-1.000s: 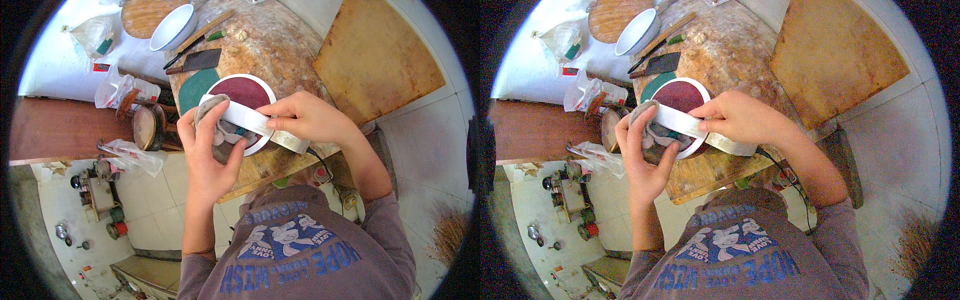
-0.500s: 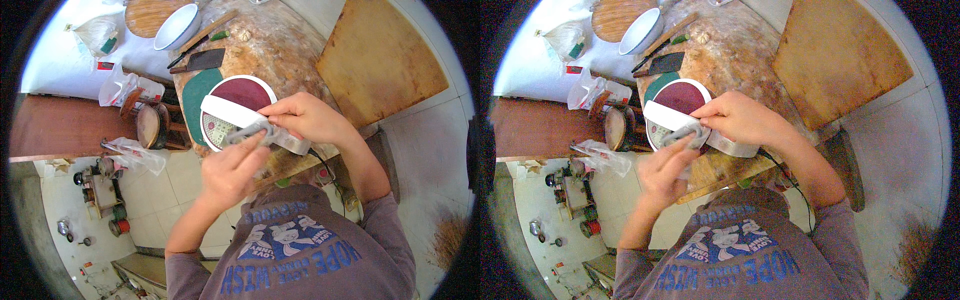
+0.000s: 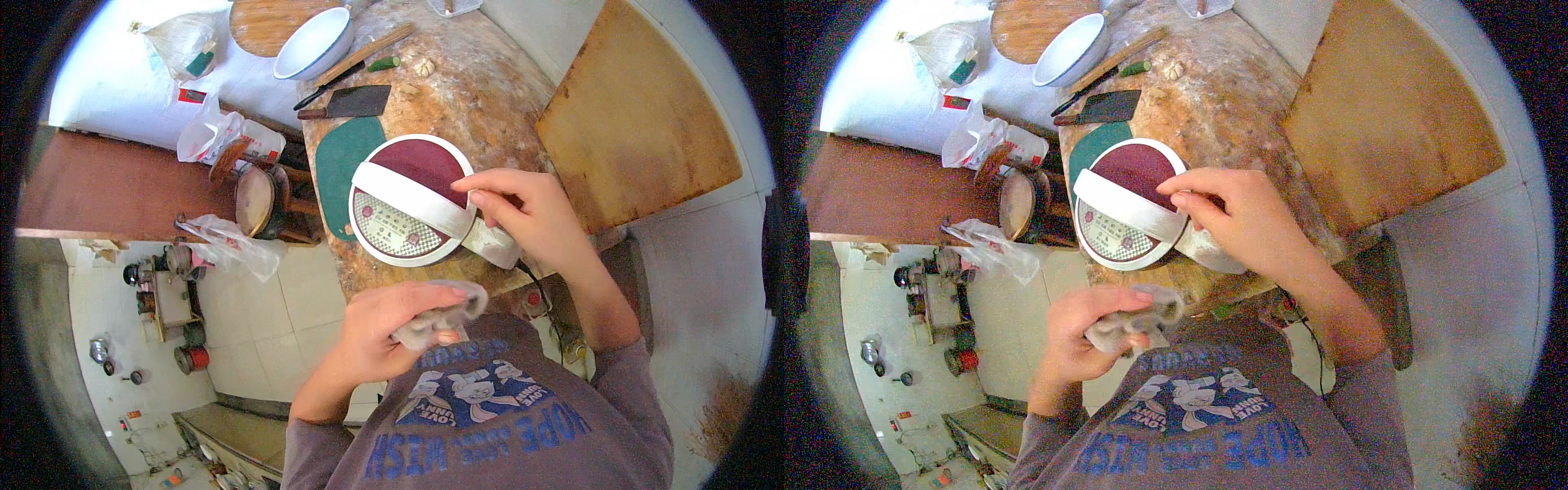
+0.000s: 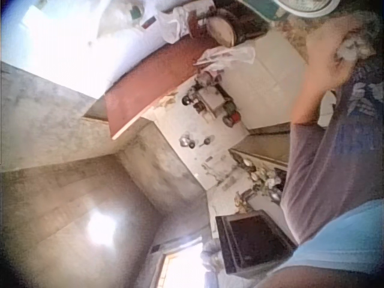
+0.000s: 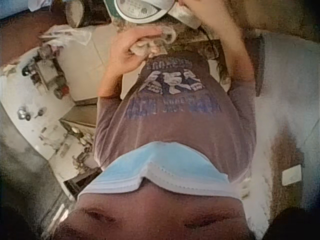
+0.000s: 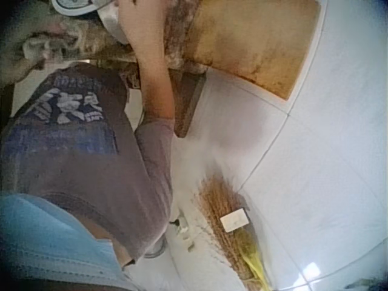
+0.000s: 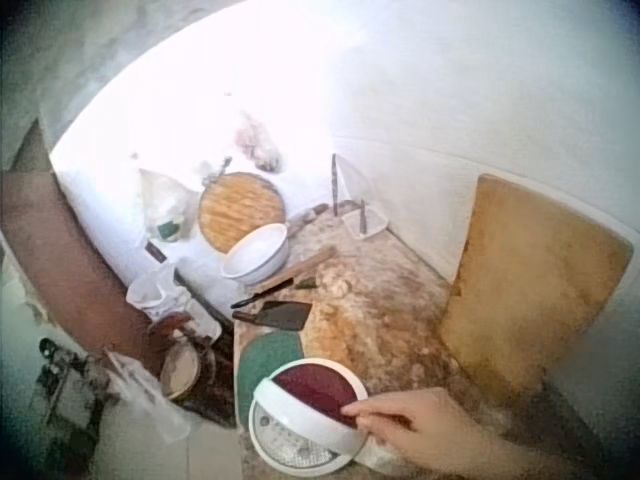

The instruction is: The person wipes the exterior surfaces of an electric kettle using a cloth, cleaning the lid, handle, and metallic body.

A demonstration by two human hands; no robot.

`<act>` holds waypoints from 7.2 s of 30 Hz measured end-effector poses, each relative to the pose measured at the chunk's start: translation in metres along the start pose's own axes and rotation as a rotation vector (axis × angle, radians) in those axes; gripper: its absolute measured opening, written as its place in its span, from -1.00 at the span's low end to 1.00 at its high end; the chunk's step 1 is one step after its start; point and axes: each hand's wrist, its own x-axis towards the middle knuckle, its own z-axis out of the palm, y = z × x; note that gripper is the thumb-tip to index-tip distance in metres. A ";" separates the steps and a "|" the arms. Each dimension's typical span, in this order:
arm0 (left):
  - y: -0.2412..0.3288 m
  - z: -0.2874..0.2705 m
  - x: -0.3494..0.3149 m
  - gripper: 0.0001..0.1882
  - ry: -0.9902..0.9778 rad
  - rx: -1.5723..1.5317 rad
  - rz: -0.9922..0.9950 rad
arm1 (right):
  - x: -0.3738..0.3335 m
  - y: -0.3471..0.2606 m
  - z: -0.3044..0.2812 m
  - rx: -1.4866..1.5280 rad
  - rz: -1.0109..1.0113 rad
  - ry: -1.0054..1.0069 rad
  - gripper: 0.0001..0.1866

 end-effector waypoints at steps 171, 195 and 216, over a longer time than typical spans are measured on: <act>-0.022 -0.019 0.052 -0.51 0.085 0.223 0.041 | -0.019 -0.002 0.025 -0.439 -0.362 0.168 -0.41; -0.015 -0.003 0.031 -0.35 0.149 0.412 -0.051 | 0.001 0.018 0.021 -0.188 -0.352 0.009 -0.56; -0.009 0.024 0.056 -0.62 0.189 0.735 -0.201 | 0.024 0.011 0.013 -0.137 -0.072 -0.033 -0.84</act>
